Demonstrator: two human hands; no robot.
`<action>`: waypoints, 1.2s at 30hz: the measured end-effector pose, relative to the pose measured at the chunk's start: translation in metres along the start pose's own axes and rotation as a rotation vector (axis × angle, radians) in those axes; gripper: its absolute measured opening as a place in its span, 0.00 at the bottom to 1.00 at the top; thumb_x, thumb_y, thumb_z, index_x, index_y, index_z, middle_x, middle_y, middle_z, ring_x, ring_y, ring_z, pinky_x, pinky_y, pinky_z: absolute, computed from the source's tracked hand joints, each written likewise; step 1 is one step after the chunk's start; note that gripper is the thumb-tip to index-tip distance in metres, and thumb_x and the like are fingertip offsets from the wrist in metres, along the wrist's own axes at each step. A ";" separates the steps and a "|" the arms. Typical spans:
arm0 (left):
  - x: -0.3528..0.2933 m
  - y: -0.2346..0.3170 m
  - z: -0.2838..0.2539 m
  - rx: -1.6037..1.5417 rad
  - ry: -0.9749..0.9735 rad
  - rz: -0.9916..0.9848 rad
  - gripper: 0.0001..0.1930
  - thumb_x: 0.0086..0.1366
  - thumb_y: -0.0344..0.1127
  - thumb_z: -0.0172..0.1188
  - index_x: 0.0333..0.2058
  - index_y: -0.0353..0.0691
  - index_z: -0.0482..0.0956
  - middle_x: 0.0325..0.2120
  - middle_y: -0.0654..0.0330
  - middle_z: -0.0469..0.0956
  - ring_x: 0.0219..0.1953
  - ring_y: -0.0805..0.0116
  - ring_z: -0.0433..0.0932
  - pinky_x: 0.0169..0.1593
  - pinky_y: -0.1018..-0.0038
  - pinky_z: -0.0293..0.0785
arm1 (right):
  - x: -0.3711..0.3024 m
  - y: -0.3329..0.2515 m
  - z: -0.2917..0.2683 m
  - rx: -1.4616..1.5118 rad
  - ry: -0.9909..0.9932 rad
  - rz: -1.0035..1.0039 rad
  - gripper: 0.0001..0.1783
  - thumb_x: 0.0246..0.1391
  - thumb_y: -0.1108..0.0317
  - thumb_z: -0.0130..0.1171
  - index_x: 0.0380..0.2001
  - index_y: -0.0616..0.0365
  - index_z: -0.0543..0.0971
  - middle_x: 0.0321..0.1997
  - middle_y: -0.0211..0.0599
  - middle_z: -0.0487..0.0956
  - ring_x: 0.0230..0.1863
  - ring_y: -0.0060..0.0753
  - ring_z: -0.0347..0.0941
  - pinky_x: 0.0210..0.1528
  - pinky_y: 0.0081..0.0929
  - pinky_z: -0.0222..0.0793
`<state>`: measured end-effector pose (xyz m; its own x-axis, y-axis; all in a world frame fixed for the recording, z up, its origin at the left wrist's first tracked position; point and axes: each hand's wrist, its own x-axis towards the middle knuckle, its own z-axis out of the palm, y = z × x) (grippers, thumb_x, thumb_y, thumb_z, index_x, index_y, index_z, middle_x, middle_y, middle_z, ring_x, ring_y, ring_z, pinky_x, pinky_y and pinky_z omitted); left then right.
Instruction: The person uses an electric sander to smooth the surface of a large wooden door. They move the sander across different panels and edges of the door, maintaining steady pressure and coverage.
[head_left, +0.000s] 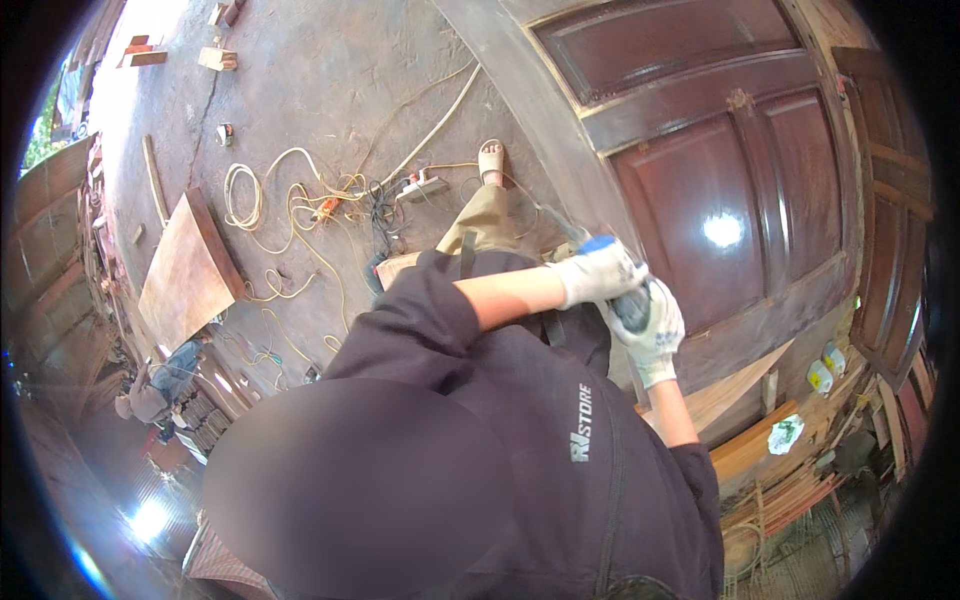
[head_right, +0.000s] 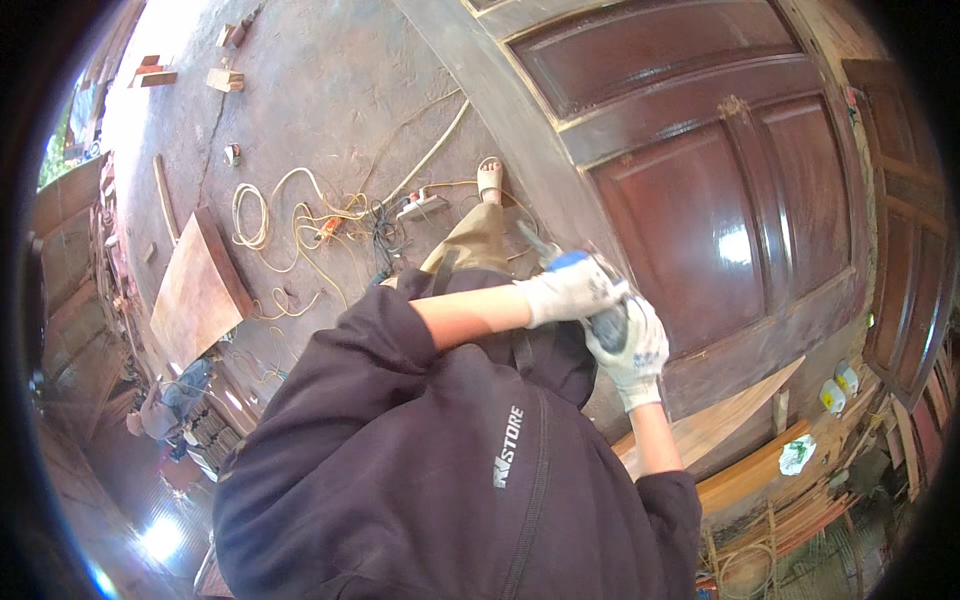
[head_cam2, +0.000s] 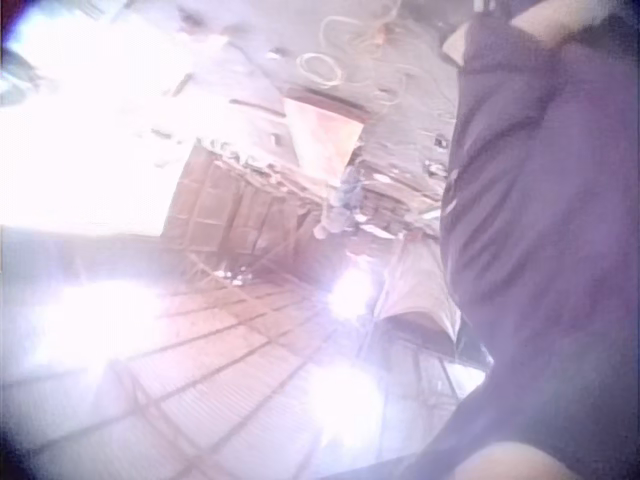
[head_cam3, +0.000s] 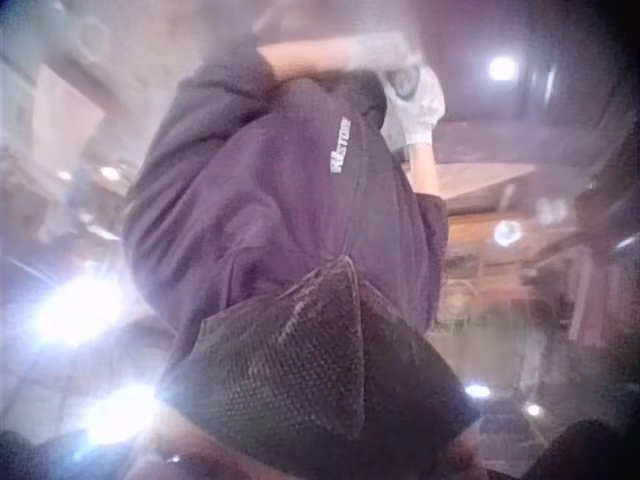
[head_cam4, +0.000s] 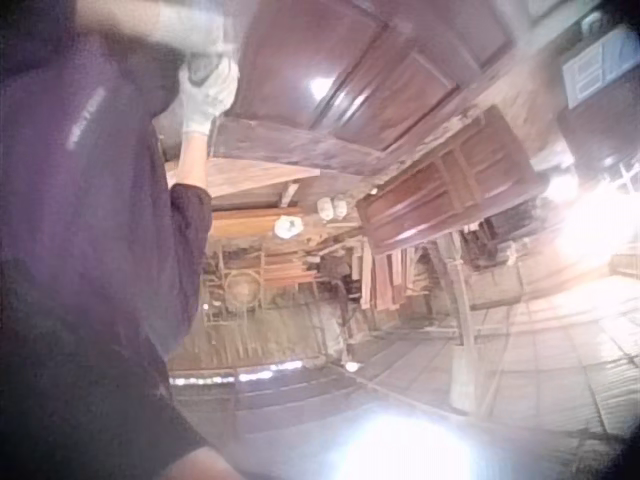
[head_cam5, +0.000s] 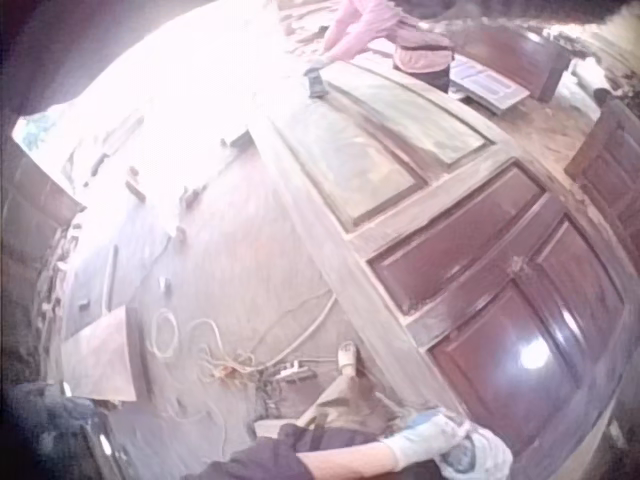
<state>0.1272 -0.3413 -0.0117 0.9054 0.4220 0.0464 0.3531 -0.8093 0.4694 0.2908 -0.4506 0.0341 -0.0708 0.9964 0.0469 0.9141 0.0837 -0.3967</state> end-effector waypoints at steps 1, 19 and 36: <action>-0.006 -0.023 -0.014 0.007 -0.005 -0.018 0.18 0.64 0.36 0.54 0.52 0.41 0.78 0.22 0.59 0.80 0.27 0.60 0.83 0.27 0.65 0.76 | 0.028 -0.003 0.005 0.017 -0.011 -0.061 0.43 0.37 0.51 0.78 0.56 0.57 0.75 0.56 0.45 0.79 0.56 0.49 0.77 0.57 0.43 0.73; -0.052 -0.356 -0.210 0.402 0.022 -0.697 0.32 0.61 0.42 0.62 0.66 0.61 0.68 0.35 0.57 0.86 0.36 0.59 0.87 0.38 0.64 0.83 | 0.476 -0.128 0.097 0.105 -0.020 -0.645 0.34 0.41 0.45 0.73 0.50 0.49 0.79 0.48 0.37 0.83 0.47 0.41 0.82 0.47 0.36 0.78; -0.068 -0.219 -0.138 0.255 -0.026 -0.424 0.16 0.71 0.41 0.52 0.54 0.59 0.79 0.29 0.59 0.85 0.31 0.57 0.85 0.33 0.62 0.80 | 0.263 -0.109 0.075 0.049 0.004 -0.284 0.39 0.42 0.41 0.73 0.53 0.53 0.75 0.49 0.45 0.81 0.49 0.48 0.80 0.49 0.40 0.77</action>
<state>-0.0444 -0.1368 0.0039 0.6738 0.7282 -0.1255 0.7353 -0.6439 0.2116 0.1422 -0.1963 0.0211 -0.3198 0.9328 0.1661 0.8375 0.3603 -0.4109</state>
